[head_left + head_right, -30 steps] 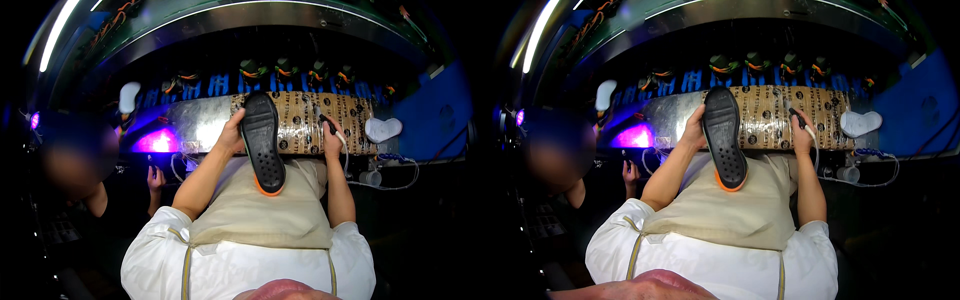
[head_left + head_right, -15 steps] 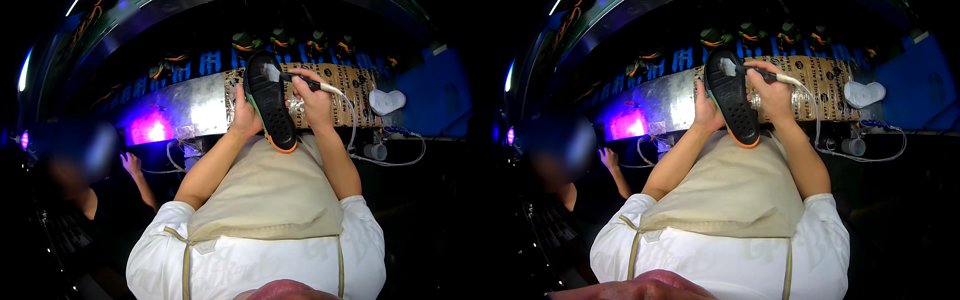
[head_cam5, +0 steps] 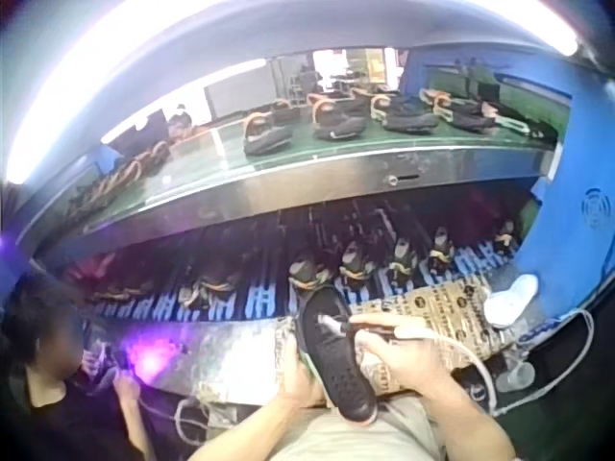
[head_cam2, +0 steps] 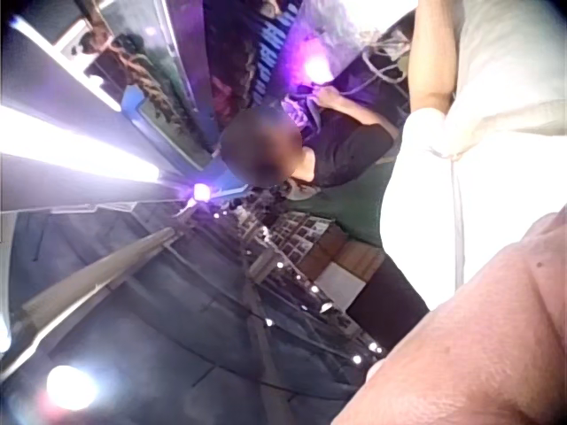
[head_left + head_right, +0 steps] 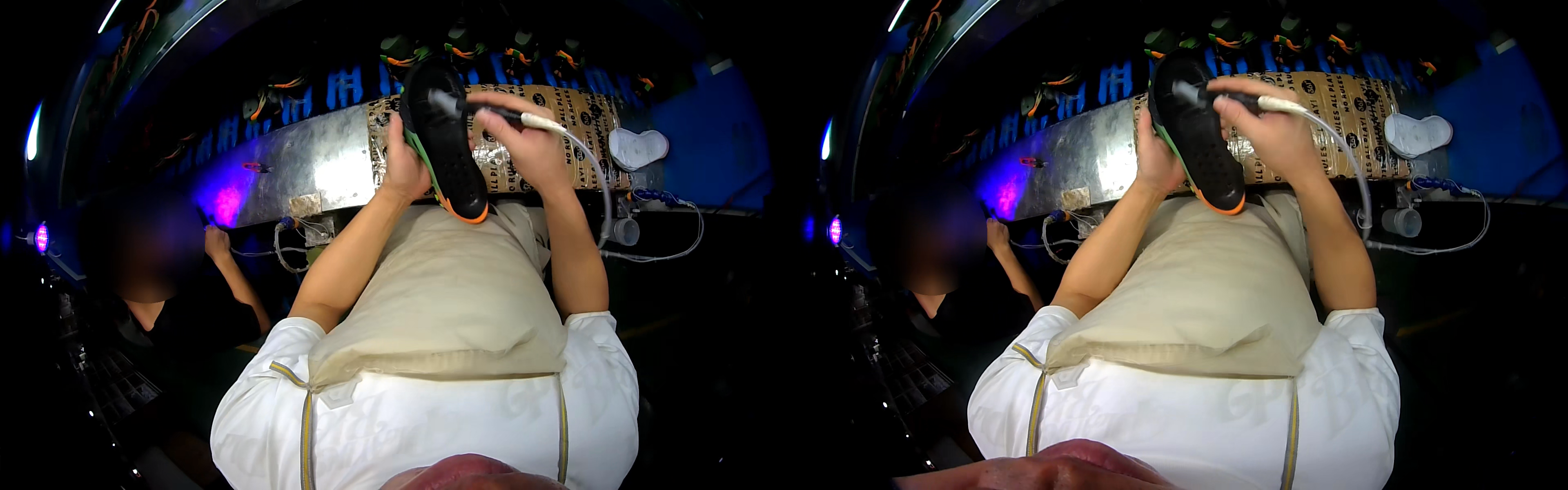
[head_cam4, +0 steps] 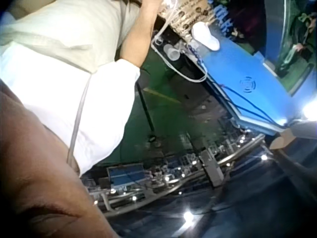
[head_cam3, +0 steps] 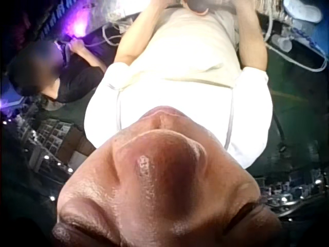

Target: The person applies glue to the edges of shoe soles using a handheld dispensing tool and places them onto a conveyor belt.

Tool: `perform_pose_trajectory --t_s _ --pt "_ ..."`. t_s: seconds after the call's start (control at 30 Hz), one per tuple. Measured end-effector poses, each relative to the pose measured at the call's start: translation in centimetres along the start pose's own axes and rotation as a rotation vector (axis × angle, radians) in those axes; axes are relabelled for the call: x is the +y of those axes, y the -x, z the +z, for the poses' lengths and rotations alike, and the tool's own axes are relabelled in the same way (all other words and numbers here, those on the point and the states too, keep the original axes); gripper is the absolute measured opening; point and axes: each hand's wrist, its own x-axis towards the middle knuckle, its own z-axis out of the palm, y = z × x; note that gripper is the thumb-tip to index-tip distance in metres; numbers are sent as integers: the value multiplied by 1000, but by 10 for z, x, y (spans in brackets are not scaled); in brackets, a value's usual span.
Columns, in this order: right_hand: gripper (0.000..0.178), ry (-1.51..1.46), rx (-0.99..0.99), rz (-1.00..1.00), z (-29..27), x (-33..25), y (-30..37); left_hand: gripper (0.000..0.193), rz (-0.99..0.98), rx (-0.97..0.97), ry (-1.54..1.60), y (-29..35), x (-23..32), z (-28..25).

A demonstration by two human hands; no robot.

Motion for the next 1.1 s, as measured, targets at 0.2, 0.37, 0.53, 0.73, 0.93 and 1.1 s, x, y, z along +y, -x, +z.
perform_pose_trajectory --t_s 0.2,0.37,0.53,0.73,0.93,1.1 --pt "29 -10 -156 -135 13 15 -4 75 102 80 63 -3 -4 4" --pt "28 -327 35 146 13 9 -3 77 77 -149 45 -6 14 -1" --pt "27 -23 -290 -73 15 -1 -2 72 125 -169 133 -16 24 -8" --pt "26 117 -221 -120 18 -8 1 92 131 -48 109 -30 45 -8" --pt "29 -145 -117 75 27 -17 6 103 135 -107 58 -27 67 -2" --pt "28 -53 -252 -22 30 -12 9 94 77 -192 207 -30 83 8"
